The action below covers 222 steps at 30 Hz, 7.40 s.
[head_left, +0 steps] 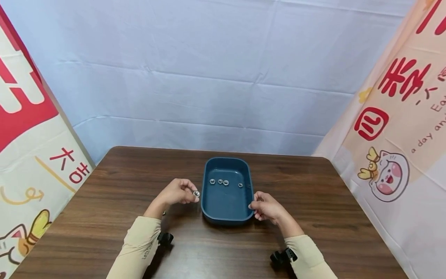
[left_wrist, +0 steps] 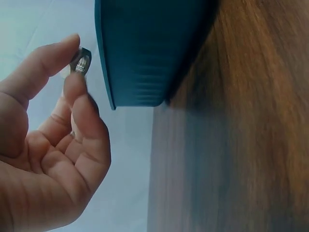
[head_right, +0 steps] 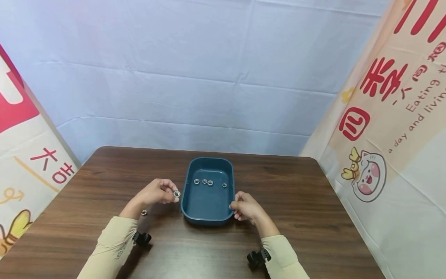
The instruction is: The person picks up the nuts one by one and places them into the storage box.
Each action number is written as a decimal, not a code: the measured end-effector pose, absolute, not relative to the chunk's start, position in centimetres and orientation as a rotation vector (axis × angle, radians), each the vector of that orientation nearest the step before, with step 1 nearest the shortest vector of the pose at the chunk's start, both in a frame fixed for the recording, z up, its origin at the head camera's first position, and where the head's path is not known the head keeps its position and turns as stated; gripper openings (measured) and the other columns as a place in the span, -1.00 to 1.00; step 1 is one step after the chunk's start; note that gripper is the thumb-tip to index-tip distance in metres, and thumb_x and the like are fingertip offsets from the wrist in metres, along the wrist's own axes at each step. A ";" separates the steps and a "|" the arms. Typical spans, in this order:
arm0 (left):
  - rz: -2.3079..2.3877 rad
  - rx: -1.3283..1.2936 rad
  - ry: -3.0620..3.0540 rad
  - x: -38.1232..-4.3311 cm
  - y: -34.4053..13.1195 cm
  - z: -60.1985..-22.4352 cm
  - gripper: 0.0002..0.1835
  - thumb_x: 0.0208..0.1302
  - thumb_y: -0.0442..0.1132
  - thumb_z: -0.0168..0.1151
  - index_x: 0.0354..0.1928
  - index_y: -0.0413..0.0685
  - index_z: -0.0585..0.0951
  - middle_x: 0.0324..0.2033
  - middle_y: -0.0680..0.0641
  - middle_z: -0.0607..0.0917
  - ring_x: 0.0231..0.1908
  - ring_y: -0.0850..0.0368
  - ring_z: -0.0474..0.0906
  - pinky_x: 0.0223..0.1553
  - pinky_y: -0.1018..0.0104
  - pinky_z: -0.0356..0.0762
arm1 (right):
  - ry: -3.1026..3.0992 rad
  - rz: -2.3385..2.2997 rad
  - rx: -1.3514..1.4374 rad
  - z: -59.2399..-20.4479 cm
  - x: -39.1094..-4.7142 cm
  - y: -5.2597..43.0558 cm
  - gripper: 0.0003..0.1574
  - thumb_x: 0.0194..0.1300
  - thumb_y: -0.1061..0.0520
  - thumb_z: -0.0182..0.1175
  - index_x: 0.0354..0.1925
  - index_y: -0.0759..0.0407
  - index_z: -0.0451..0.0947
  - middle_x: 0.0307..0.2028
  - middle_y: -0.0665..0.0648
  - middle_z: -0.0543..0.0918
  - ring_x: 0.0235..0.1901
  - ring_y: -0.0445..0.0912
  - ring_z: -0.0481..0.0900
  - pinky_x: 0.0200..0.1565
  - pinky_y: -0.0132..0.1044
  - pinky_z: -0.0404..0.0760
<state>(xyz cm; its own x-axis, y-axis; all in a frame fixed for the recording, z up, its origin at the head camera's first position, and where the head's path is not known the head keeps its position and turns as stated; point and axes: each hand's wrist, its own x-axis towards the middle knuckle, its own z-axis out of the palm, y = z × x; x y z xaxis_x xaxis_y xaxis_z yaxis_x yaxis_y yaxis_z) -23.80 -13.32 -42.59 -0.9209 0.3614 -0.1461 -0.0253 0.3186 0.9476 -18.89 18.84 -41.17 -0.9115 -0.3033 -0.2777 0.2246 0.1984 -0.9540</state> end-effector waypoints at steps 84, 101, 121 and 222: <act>1.612 0.195 2.135 -29.6 -1.1 -39.1 -0.80 0.03 -0.37 0.38 -0.32 -0.18 0.55 -0.49 -0.15 0.65 -0.51 0.02 0.59 -0.38 0.14 0.58 | 2.074 -1.733 -0.027 -41.9 -19.4 19.0 -0.83 0.13 0.39 0.04 -0.42 0.26 0.22 -0.70 0.08 0.38 -0.75 -0.21 0.40 -0.67 -0.43 0.41; 1.319 0.268 2.227 -31.6 2.1 -40.5 -0.93 0.10 -0.43 0.28 -0.36 -0.19 0.61 -0.46 -0.10 0.69 -0.56 0.10 0.57 -0.26 0.07 0.58 | 2.095 -1.745 -0.010 -43.9 -20.3 19.5 -0.80 0.09 0.35 0.08 -0.41 0.23 0.22 -0.71 0.07 0.37 -0.77 -0.21 0.38 -0.70 -0.44 0.39; 1.010 0.224 2.076 -32.1 3.8 -42.8 -0.91 0.11 -0.52 0.21 -0.36 -0.30 0.67 -0.53 -0.15 0.68 -0.63 0.16 0.54 -0.57 0.41 0.52 | 2.081 -1.746 -0.033 -43.7 -20.3 19.4 -0.79 0.08 0.35 0.09 -0.40 0.22 0.22 -0.70 0.07 0.38 -0.75 -0.21 0.39 -0.69 -0.44 0.39; 0.181 1.118 2.949 -23.7 -8.0 -38.1 -0.70 0.15 -0.06 0.32 -0.07 0.07 0.66 -0.26 -0.02 0.54 -0.39 0.17 0.48 -0.44 0.33 0.50 | 2.084 -1.763 -0.008 -44.2 -20.4 19.5 -0.82 0.12 0.34 0.06 -0.42 0.21 0.22 -0.71 0.07 0.36 -0.77 -0.20 0.39 -0.69 -0.43 0.39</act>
<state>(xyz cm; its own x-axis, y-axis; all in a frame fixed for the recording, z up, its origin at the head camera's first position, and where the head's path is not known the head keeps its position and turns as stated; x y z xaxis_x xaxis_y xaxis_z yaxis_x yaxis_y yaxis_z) -23.69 -8.01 -38.06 -0.7491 0.6600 0.0567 0.6620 0.7427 0.1009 -20.40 19.54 -44.20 -0.9163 -0.2629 -0.3023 0.2545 0.2009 -0.9460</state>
